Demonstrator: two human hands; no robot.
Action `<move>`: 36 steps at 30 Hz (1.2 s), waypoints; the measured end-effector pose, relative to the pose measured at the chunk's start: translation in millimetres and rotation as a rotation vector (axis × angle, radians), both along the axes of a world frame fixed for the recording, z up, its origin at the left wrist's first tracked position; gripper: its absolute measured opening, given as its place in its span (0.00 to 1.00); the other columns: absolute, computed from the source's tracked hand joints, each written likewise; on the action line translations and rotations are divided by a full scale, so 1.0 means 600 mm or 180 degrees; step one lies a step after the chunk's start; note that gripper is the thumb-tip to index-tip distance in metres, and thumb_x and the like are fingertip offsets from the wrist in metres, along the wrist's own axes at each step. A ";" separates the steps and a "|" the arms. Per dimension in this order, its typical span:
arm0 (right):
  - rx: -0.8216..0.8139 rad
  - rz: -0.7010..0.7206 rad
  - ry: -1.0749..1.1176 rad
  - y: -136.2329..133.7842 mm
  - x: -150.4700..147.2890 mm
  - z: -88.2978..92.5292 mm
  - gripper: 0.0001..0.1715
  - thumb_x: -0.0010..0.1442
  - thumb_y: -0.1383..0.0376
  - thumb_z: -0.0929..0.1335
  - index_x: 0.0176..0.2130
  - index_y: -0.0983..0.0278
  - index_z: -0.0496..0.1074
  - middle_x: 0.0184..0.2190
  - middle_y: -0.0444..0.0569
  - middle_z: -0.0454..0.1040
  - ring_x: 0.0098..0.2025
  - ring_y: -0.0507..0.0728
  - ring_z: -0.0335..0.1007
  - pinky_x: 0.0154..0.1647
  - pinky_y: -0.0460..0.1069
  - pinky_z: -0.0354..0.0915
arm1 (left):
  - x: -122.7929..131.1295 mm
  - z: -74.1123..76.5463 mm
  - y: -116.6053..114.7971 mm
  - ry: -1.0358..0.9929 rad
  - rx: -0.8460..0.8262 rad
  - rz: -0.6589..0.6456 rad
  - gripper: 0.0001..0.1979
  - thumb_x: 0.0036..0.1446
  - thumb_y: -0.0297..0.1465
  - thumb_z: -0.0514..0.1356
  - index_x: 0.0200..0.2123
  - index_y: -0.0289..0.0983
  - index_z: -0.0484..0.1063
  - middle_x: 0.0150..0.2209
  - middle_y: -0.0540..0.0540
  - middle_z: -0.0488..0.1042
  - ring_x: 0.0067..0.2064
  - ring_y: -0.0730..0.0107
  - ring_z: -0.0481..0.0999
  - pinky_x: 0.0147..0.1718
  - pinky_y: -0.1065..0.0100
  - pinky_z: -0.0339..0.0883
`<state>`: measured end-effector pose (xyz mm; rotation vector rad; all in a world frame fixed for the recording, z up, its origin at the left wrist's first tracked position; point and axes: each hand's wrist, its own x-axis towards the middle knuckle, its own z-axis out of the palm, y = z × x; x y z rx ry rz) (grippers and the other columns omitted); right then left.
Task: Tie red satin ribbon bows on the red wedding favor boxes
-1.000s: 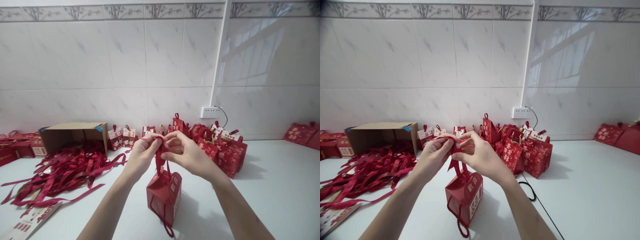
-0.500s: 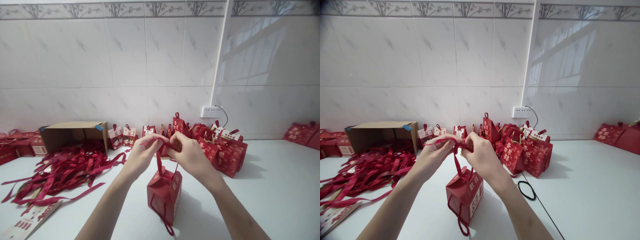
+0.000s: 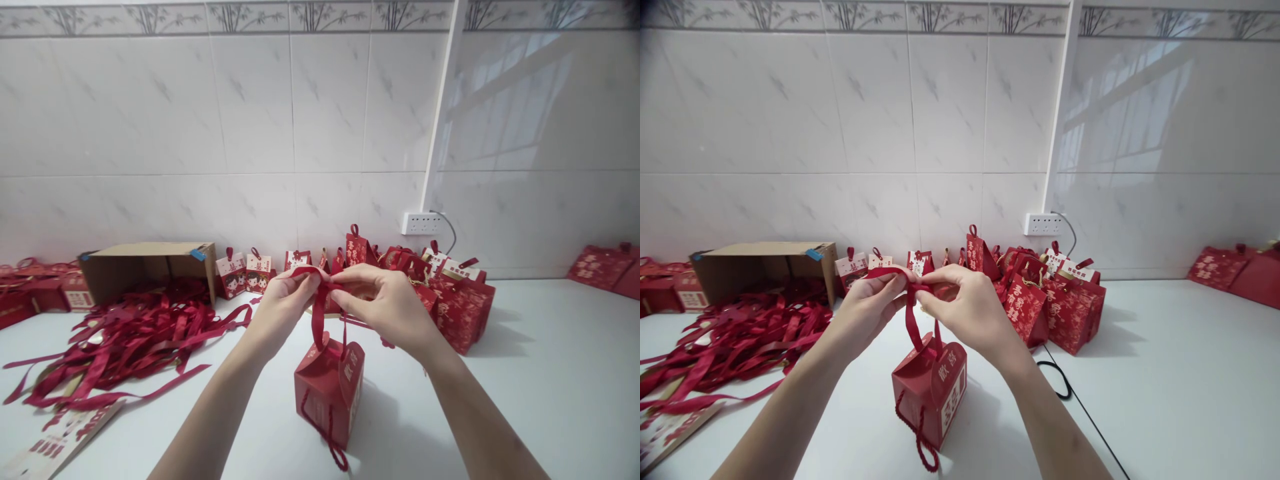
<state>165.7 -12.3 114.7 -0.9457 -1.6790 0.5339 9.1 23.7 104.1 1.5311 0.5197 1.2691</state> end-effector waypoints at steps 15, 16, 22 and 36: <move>0.0449 -0.1047 0.1389 0.033 0.006 -0.031 0.16 0.48 0.65 0.70 0.36 0.62 0.62 0.22 0.38 0.66 0.23 0.50 0.67 0.26 0.46 0.66 | -0.003 -0.040 0.033 -0.1291 -0.0773 0.0321 0.06 0.43 0.29 0.66 0.24 0.32 0.76 0.32 0.44 0.77 0.37 0.70 0.76 0.45 0.68 0.69; 0.0383 -0.1089 0.1406 0.032 0.016 -0.037 0.15 0.48 0.65 0.70 0.35 0.62 0.61 0.22 0.38 0.65 0.22 0.49 0.66 0.24 0.46 0.65 | -0.009 -0.051 0.036 -0.1338 -0.0900 0.0426 0.05 0.42 0.28 0.67 0.24 0.31 0.75 0.31 0.45 0.77 0.36 0.71 0.76 0.44 0.67 0.69; -0.0169 -0.1374 0.1475 -0.016 0.094 -0.090 0.19 0.43 0.63 0.71 0.35 0.62 0.63 0.24 0.40 0.66 0.20 0.49 0.64 0.21 0.46 0.63 | -0.061 -0.111 0.050 -0.1117 -0.1425 0.1070 0.03 0.45 0.24 0.63 0.21 0.31 0.73 0.24 0.47 0.75 0.30 0.73 0.76 0.41 0.69 0.72; -0.1789 -0.1274 -0.0533 -0.133 0.204 -0.195 0.21 0.41 0.57 0.69 0.37 0.63 0.67 0.23 0.43 0.67 0.25 0.55 0.67 0.27 0.50 0.64 | -0.163 -0.223 0.075 0.1632 -0.0765 0.2004 0.11 0.38 0.31 0.62 0.29 0.33 0.73 0.34 0.40 0.76 0.47 0.47 0.72 0.50 0.50 0.61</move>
